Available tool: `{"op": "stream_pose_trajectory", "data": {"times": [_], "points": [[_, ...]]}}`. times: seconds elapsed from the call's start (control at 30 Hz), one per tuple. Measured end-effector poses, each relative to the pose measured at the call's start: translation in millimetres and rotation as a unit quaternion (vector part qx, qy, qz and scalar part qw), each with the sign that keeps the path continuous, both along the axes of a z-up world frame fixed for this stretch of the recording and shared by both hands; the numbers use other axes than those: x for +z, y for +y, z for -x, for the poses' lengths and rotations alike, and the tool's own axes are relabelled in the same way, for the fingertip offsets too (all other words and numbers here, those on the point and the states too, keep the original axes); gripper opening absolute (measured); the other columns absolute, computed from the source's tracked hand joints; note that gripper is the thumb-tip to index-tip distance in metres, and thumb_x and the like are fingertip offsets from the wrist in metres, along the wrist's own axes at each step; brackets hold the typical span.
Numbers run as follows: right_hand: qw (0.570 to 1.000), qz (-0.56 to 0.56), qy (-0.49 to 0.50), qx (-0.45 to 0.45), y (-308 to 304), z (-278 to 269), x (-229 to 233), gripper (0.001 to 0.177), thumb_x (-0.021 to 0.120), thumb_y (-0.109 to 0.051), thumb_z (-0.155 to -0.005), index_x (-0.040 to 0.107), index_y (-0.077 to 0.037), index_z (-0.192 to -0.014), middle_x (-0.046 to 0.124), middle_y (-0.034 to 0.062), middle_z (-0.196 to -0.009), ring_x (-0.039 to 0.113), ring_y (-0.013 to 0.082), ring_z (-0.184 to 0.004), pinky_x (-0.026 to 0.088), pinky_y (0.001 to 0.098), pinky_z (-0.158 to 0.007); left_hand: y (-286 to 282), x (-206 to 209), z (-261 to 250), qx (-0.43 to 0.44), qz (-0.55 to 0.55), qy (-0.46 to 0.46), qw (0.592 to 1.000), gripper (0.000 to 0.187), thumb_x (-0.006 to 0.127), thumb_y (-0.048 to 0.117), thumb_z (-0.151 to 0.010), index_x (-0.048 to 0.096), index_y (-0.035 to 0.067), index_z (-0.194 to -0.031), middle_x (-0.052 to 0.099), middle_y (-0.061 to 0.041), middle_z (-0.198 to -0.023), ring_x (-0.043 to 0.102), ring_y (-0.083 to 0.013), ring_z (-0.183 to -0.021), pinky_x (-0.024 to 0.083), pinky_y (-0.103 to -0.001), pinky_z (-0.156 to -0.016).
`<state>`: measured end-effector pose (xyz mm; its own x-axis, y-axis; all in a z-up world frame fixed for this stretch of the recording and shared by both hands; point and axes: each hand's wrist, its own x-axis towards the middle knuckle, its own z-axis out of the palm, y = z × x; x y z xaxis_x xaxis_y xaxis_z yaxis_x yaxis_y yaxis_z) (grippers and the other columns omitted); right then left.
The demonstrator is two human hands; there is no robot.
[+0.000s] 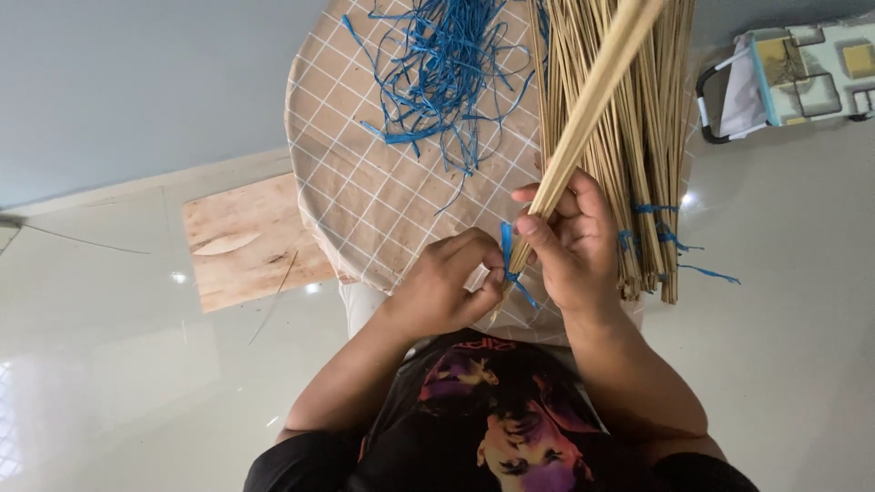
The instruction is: Gathering thin bamboo sticks into bundles and securing them with blue plastic ties.
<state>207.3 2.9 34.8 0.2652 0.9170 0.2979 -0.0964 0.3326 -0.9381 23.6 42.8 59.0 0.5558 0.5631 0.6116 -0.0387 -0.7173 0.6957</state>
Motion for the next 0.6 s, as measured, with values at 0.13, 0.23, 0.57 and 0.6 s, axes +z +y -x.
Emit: {"op": "stream_pose_trajectory", "data": {"times": [0.13, 0.23, 0.57, 0.6], "points": [[1.000, -0.002, 0.022, -0.019, -4, -5, -5, 0.064, 0.072, -0.009, -0.094, 0.038, -0.001, -0.146, 0.070, 0.0186, -0.114, 0.069, 0.0153, -0.086, 0.055, 0.0172, -0.052, -2, 0, 0, -0.029, 0.067, -0.049, 0.996, 0.007, 0.070, 0.005, -0.089, 0.068, 0.004, -0.095, 0.065, -0.012, -0.080, 0.070, -0.0346, -0.073, 0.058, -0.041, -0.065], [0.999, -0.020, -0.015, -0.035, -6, -2, -6, 0.060, 0.072, -0.009, -0.095, 0.039, 0.000, -0.144, 0.070, 0.0181, -0.111, 0.068, 0.0154, -0.086, 0.053, 0.0179, -0.053, -2, 7, 1, -0.022, 0.050, -0.014, 0.998, 0.005, 0.072, 0.003, -0.090, 0.070, 0.002, -0.095, 0.070, -0.016, -0.084, 0.072, -0.0369, -0.075, 0.058, -0.042, -0.066], [0.993, -0.018, -0.085, -0.075, -14, 18, 3, 0.056, 0.075, -0.010, -0.089, 0.049, 0.003, -0.136, 0.075, 0.0211, -0.104, 0.073, 0.0217, -0.079, 0.057, 0.0252, -0.056, -1, 23, 8, -0.008, -0.127, 0.093, 0.987, 0.005, 0.069, 0.003, -0.091, 0.069, 0.000, -0.088, 0.068, -0.017, -0.077, 0.070, -0.0347, -0.066, 0.056, -0.041, -0.060], [0.995, -0.021, -0.061, -0.070, -15, 18, 2, 0.058, 0.075, -0.007, -0.089, 0.046, 0.003, -0.137, 0.075, 0.0217, -0.107, 0.074, 0.0209, -0.085, 0.059, 0.0256, -0.064, 1, 22, 7, -0.004, -0.166, 0.106, 0.980, 0.007, 0.068, 0.004, -0.091, 0.067, 0.002, -0.085, 0.065, -0.014, -0.073, 0.067, -0.0314, -0.062, 0.055, -0.038, -0.057]]}}
